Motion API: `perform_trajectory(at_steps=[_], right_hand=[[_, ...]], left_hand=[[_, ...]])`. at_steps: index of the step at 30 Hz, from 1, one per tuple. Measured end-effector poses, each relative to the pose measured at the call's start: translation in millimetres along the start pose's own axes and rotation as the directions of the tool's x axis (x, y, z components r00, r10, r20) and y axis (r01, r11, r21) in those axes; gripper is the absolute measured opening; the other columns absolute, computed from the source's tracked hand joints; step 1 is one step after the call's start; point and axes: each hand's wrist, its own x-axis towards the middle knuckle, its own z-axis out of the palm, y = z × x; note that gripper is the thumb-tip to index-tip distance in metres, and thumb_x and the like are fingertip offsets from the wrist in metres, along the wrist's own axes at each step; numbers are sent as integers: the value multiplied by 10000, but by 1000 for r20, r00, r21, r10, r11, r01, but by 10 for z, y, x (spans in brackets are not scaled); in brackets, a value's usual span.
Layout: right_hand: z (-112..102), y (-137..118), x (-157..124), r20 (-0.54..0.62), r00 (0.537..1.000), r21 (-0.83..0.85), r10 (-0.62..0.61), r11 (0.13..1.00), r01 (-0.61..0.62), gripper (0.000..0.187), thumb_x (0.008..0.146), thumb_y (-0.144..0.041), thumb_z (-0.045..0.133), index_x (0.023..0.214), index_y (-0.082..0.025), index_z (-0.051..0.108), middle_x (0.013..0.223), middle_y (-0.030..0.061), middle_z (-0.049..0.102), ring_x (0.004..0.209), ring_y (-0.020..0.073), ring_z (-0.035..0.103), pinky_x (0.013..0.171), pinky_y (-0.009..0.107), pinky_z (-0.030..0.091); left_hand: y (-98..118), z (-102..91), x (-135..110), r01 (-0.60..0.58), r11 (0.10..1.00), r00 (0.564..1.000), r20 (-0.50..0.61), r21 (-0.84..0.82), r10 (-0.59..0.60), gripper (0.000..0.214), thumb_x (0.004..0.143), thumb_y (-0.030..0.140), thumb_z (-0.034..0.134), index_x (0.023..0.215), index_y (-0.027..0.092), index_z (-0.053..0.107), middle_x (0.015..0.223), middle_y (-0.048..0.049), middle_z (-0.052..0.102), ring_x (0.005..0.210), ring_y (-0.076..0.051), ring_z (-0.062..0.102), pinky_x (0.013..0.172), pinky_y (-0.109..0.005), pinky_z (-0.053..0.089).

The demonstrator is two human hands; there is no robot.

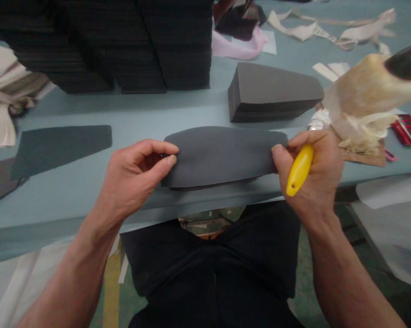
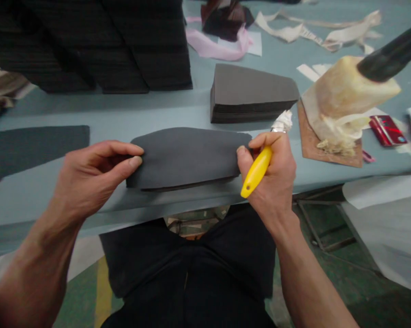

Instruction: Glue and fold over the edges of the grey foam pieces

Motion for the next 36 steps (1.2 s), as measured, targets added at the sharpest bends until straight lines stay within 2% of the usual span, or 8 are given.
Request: perform_trajectory(at_steps=[5, 12, 15, 23, 26, 30, 36], right_hand=[[3, 93, -67, 14, 1000, -51, 7, 999, -6, 187, 864, -291, 747, 911, -258, 569, 729, -39, 546, 576, 137, 456, 528, 313, 385], [4, 174, -114, 69, 997, -72, 39, 997, -34, 200, 858, -304, 744, 906, -279, 552, 771, -24, 580, 606, 151, 495, 586, 322, 433], [10, 224, -117, 67, 997, -75, 28, 997, -23, 210, 861, -309, 749, 905, -287, 545, 785, -13, 591, 623, 157, 503, 604, 338, 457], [53, 381, -135, 65, 993, -68, 98, 993, -94, 266, 829, -382, 802, 867, -314, 548, 741, 7, 619, 593, 167, 521, 576, 354, 433], [73, 396, -157, 64, 993, -67, 101, 993, -96, 268, 819, -373, 802, 881, -299, 553, 738, -9, 616, 598, 162, 532, 585, 347, 442], [91, 414, -190, 63, 995, -48, 76, 996, -73, 246, 850, -380, 763, 909, -282, 546, 742, -33, 579, 612, 158, 518, 598, 331, 438], [125, 494, -222, 61, 995, -31, 78, 997, -77, 266, 874, -390, 795, 921, -284, 555, 780, -11, 575, 656, 169, 516, 633, 343, 446]], left_hand=[[-87, -7, 17, -15, 998, 991, 137, 62, 6, 245, 860, 429, 776, 1003, 246, 855, 901, -29, 783, 755, -155, 627, 636, -270, 441], [-233, -5, 41, -109, 990, 970, 226, 86, 87, 237, 928, 421, 738, 1034, 239, 848, 913, -21, 749, 765, -144, 601, 695, -306, 423], [-273, 11, 52, -120, 988, 967, 237, 98, 94, 243, 928, 422, 730, 1042, 245, 851, 906, -22, 743, 757, -150, 591, 682, -312, 409], [-309, 38, 44, -83, 991, 974, 221, 102, 59, 243, 887, 417, 710, 1018, 279, 860, 875, -27, 738, 733, -172, 582, 685, -324, 433], [-327, 42, 39, -84, 991, 975, 213, 109, 59, 249, 893, 420, 704, 1036, 285, 857, 884, -28, 740, 739, -175, 585, 696, -326, 449], [-347, 55, 33, -93, 990, 974, 214, 106, 69, 246, 898, 409, 699, 1040, 287, 860, 885, -22, 736, 721, -167, 571, 708, -321, 465], [-355, 65, 40, -137, 985, 970, 217, 102, 112, 219, 906, 366, 712, 1044, 285, 862, 843, -7, 706, 671, -146, 532, 656, -305, 423]])
